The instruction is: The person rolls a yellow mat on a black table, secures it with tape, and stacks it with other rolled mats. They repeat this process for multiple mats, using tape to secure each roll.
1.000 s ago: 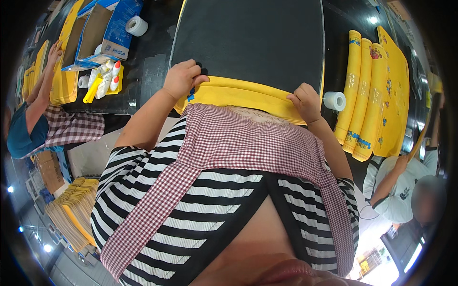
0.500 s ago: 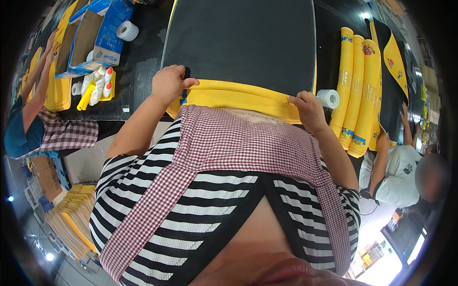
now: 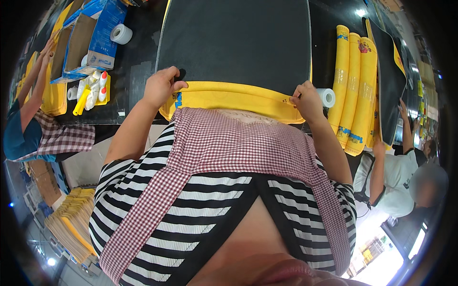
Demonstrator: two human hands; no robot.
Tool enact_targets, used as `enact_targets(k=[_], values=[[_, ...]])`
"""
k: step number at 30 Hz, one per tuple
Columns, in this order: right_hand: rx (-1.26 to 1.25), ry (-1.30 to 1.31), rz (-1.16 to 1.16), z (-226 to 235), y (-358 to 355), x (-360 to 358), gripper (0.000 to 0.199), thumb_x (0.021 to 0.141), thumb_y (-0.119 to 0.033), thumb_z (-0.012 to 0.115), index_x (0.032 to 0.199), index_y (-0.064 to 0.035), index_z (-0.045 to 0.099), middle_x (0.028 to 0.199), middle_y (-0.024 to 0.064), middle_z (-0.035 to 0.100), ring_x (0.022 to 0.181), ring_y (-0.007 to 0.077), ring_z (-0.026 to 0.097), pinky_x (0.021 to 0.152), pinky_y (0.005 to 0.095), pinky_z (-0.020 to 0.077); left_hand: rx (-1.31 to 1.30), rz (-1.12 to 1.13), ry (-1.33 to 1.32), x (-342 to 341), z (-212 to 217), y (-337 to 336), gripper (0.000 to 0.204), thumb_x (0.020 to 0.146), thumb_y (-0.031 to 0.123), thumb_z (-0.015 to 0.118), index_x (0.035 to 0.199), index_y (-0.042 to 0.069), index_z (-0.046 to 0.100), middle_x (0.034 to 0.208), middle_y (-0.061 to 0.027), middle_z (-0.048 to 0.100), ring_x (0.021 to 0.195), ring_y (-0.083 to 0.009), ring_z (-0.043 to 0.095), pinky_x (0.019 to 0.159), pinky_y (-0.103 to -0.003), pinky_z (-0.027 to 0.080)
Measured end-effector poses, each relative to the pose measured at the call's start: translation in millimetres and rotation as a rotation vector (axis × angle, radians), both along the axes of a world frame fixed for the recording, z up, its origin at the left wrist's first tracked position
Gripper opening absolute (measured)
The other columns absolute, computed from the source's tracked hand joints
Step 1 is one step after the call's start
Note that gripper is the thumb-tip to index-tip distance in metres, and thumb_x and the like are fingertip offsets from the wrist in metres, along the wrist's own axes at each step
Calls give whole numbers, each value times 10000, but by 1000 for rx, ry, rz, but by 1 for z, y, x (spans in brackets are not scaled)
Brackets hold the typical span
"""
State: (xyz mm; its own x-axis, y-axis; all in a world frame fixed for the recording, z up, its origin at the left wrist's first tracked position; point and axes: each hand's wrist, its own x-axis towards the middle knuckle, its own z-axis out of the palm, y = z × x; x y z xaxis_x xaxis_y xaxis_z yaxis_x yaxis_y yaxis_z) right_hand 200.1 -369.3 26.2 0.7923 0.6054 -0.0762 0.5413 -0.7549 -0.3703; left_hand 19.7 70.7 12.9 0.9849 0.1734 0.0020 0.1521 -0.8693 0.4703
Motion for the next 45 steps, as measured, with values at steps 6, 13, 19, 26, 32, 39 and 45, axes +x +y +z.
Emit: enact_targets(k=[6,13,19,26,32,39,45], values=[[-74,-77,53,-8,-7,-19,110,855,-119,749,848,-53,660,925,91,603,919,312,609,777,421,532,116,-228,-103,-9,-17,10,261,859,328,804,901,92,700,888,-74,617,808,-272,625,696,-366,535],[-73,-148,179,-1,-13,-27,157,843,-100,736,989,-60,695,964,97,606,947,319,614,807,414,541,89,-414,-209,-21,-7,26,155,926,229,753,991,89,745,990,-80,656,864,-262,653,742,-339,551],[-12,-194,101,-13,-2,7,167,845,-62,684,1012,-70,687,973,101,615,953,331,618,816,422,544,48,-247,78,17,13,28,105,953,140,714,1031,87,759,1023,-62,668,920,-259,667,780,-328,568],[-125,-271,54,-19,3,-25,234,867,-54,624,1096,-65,668,1048,109,649,1042,341,626,856,430,535,407,-158,87,-4,11,-12,351,885,67,617,1228,64,691,1102,-99,650,1058,-293,643,929,-370,542],[-233,-138,-76,-19,17,-82,724,961,-279,722,1593,-157,392,1667,260,253,1554,419,268,1272,534,236,325,-76,13,-44,-34,-42,709,967,306,606,1601,85,377,1597,-350,338,1481,-525,356,1221,-614,270],[-148,-346,-80,-59,46,25,742,998,-517,589,1631,-203,363,1701,260,209,1574,474,174,1234,668,117,313,71,-58,52,-28,-21,883,945,670,572,1603,109,394,1677,-279,252,1575,-453,181,1263,-622,68],[18,-654,-48,-49,91,136,482,991,-378,640,1420,-161,605,1450,184,546,1378,382,473,1143,523,367,305,-27,-54,170,-18,29,667,1008,562,560,1561,197,488,1687,-159,326,1584,-329,238,1291,-509,152]])
